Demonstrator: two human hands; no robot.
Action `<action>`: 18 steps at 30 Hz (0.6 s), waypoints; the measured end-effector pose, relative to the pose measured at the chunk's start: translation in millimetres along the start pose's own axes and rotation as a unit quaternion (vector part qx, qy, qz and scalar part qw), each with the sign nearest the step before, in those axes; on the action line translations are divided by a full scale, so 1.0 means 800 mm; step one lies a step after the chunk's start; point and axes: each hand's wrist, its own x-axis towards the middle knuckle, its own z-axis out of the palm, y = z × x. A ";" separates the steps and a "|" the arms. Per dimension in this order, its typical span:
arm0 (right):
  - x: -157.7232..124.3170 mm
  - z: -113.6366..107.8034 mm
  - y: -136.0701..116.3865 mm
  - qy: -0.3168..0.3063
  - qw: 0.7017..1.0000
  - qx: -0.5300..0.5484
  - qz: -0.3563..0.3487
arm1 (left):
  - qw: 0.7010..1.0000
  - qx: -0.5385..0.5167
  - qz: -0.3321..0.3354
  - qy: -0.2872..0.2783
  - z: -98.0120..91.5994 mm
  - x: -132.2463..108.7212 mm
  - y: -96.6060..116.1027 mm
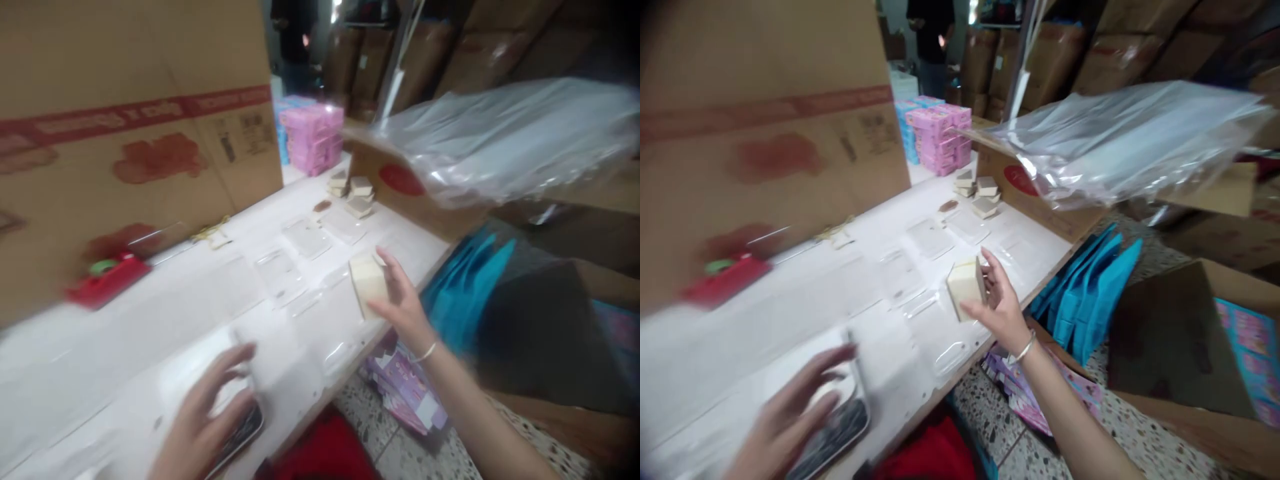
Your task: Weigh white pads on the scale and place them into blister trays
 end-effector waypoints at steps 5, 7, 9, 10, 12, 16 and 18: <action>-0.103 0.104 -0.002 -0.150 0.985 0.072 -0.050 | 0.960 -0.263 0.059 -0.072 0.038 -0.009 0.021; -0.129 0.133 0.005 -0.189 0.977 0.078 -0.066 | 0.955 -0.280 0.064 -0.068 0.034 -0.022 0.025; -0.147 0.156 0.012 -0.209 0.973 0.037 -0.089 | 0.957 -0.279 0.055 -0.048 0.022 -0.044 0.025; -0.153 0.165 0.015 -0.213 0.971 0.003 -0.113 | 0.958 -0.282 0.051 -0.034 0.014 -0.056 0.023; -0.164 0.179 0.017 -0.228 0.955 -0.061 -0.178 | 0.955 -0.293 0.045 -0.011 0.000 -0.082 0.014; -0.180 0.197 0.020 -0.363 0.923 -0.009 -0.128 | 0.958 -0.283 0.031 0.030 -0.021 -0.130 -0.011; -0.189 0.206 0.023 -0.412 0.904 0.113 -0.006 | 0.969 -0.243 0.032 0.043 -0.027 -0.150 -0.023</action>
